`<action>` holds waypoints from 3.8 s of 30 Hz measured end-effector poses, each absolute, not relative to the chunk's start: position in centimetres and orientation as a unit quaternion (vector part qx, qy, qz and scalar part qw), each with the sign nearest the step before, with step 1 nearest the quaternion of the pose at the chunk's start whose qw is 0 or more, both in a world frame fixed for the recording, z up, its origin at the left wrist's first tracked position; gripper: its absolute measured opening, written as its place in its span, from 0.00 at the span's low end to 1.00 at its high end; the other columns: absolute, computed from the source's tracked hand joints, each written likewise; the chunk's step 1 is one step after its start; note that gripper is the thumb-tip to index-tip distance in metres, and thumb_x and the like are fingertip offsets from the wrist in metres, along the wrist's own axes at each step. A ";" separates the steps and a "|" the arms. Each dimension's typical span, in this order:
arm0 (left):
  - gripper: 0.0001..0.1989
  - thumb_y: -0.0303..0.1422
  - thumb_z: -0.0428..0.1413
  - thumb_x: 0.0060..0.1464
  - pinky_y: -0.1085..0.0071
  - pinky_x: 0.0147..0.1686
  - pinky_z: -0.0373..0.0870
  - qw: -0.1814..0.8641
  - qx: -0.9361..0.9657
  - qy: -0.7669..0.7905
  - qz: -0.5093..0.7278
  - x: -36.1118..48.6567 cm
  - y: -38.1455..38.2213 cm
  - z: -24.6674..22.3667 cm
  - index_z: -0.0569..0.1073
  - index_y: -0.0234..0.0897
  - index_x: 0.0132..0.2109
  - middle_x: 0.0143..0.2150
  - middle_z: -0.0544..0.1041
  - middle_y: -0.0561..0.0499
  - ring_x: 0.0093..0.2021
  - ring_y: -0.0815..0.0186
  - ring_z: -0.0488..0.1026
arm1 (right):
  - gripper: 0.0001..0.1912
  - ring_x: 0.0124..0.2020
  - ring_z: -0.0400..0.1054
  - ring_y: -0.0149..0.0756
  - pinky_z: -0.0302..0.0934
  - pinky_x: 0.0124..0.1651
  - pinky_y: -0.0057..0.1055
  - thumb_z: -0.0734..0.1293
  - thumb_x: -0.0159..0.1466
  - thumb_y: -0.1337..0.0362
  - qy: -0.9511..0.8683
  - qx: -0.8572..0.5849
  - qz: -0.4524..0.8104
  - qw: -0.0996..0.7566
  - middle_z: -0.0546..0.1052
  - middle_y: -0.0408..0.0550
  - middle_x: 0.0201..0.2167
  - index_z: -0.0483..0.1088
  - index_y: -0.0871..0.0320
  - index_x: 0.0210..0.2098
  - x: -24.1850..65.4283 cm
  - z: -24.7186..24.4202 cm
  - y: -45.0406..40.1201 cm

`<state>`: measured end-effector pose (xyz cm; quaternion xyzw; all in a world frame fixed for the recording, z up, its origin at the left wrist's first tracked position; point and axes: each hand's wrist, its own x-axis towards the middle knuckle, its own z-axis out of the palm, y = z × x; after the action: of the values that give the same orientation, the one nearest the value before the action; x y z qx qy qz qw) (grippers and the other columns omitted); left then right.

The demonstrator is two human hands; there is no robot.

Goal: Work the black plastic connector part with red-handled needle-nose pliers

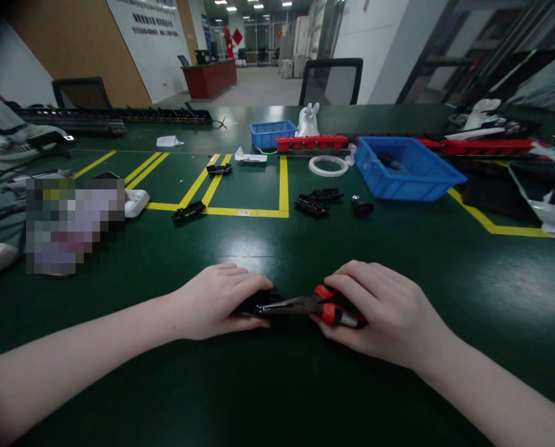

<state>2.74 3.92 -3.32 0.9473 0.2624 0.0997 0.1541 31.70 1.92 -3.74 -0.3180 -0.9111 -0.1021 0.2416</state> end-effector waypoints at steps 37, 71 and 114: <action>0.18 0.43 0.58 0.62 0.65 0.38 0.71 0.169 0.942 0.275 0.092 2.8 3.8 -3.3 0.68 0.37 0.52 0.42 0.78 0.50 0.40 0.61 0.77 | 0.19 0.41 0.75 0.47 0.72 0.38 0.44 0.69 0.60 0.62 -0.896 -0.320 -0.152 0.266 0.77 0.57 0.43 0.67 0.58 0.49 31.9 -3.2 2.4; 0.17 0.44 0.55 0.63 0.66 0.38 0.70 0.182 0.941 0.270 0.091 2.7 3.9 -3.3 0.67 0.37 0.52 0.42 0.78 0.50 0.40 0.61 0.77 | 0.18 0.36 0.74 0.41 0.70 0.35 0.38 0.71 0.59 0.59 -0.905 -0.325 -0.100 0.255 0.78 0.50 0.39 0.68 0.55 0.46 31.9 -3.9 2.3; 0.17 0.44 0.56 0.63 0.65 0.39 0.71 0.183 0.939 0.277 0.086 2.7 3.8 -3.2 0.67 0.38 0.52 0.42 0.78 0.50 0.40 0.61 0.78 | 0.14 0.35 0.74 0.40 0.69 0.34 0.36 0.69 0.60 0.59 -0.908 -0.317 -0.107 0.252 0.77 0.50 0.37 0.68 0.55 0.45 31.6 -3.7 2.3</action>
<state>2.71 3.84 -3.16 0.9393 0.2774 0.0856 0.1827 31.64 2.27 -3.72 -0.3166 -0.9081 -0.1072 0.2521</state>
